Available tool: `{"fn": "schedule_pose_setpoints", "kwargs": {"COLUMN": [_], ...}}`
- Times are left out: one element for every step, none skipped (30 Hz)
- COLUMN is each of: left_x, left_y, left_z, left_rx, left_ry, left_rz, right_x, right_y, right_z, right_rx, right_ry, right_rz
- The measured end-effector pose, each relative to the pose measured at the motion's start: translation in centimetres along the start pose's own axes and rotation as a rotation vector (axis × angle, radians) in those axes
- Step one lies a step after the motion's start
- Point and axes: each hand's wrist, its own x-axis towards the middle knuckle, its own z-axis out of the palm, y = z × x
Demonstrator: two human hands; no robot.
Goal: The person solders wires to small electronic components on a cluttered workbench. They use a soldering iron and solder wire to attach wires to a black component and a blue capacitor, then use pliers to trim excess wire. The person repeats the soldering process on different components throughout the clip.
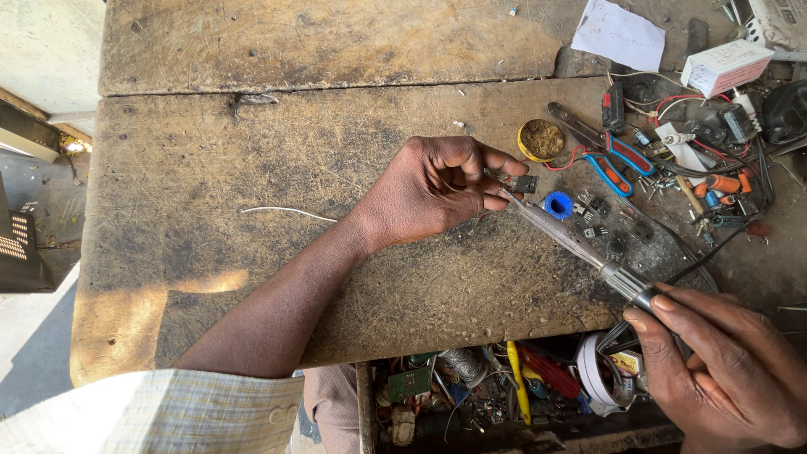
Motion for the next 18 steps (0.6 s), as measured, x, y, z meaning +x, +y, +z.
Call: {"fn": "schedule_pose_setpoints", "kwargs": {"left_x": [0.0, -0.1, -0.2, -0.2, -0.2, -0.1, -0.2, -0.2, -0.2, -0.2, -0.2, -0.2, -0.2, -0.2, -0.2, -0.2, -0.2, -0.2], "left_y": [0.0, 0.0, -0.1, -0.1, -0.1, -0.1, -0.1, -0.1, -0.1, -0.1, -0.1, -0.2, -0.2, -0.2, -0.2, -0.2, -0.2, -0.2], "left_z": [0.0, 0.0, 0.0, 0.0, 0.0, 0.0, -0.1, -0.1, 0.0, 0.0, 0.0, 0.0, 0.0, 0.0, 0.1, 0.1, 0.1, 0.1], "left_rx": [0.005, 0.003, 0.001, 0.001, 0.006, 0.012, 0.016, 0.020, 0.025, 0.029, 0.025, 0.022, 0.019, 0.004, -0.010, -0.025, -0.020, -0.016], "left_ry": [0.000, 0.002, 0.005, 0.008, 0.007, 0.006, 0.005, 0.006, 0.007, 0.008, 0.008, 0.009, 0.010, 0.009, 0.008, 0.007, 0.009, 0.010], "left_rz": [-0.001, 0.000, 0.001, 0.003, 0.004, 0.004, 0.003, 0.009, 0.015, 0.020, 0.016, 0.011, 0.006, 0.004, 0.003, 0.001, -0.002, -0.005], "right_x": [0.0, 0.0, 0.0, 0.1, 0.2, 0.0, -0.1, -0.2, -0.3, -0.3, -0.2, -0.3, -0.4, -0.4, -0.5, -0.6, -0.7, -0.9], "right_y": [-0.1, -0.2, -0.3, -0.3, -0.2, -0.5, -0.7, -0.7, -0.6, -0.4, -0.1, 0.0, 0.3, 0.5, 0.7, 0.9, 1.0, 1.0], "right_z": [0.0, 0.0, 0.0, 0.0, 0.0, 0.0, 0.1, 0.1, 0.1, 0.0, -0.1, -0.1, -0.1, -0.1, -0.1, -0.1, -0.1, -0.1], "right_rx": [-0.003, -0.006, -0.002, 0.001, 0.005, -0.001, -0.007, -0.013, -0.005, 0.003, 0.012, 0.015, 0.018, 0.021, 0.024, 0.027, 0.030, 0.037], "right_ry": [-0.004, -0.008, -0.012, -0.014, -0.017, -0.017, -0.018, -0.018, -0.030, -0.042, -0.054, -0.056, -0.058, -0.061, -0.070, -0.079, -0.088, -0.082], "right_rz": [0.010, 0.021, 0.004, -0.013, -0.030, 0.005, 0.041, 0.076, 0.053, 0.029, 0.006, -0.001, -0.008, -0.015, -0.015, -0.016, -0.017, -0.011]}}
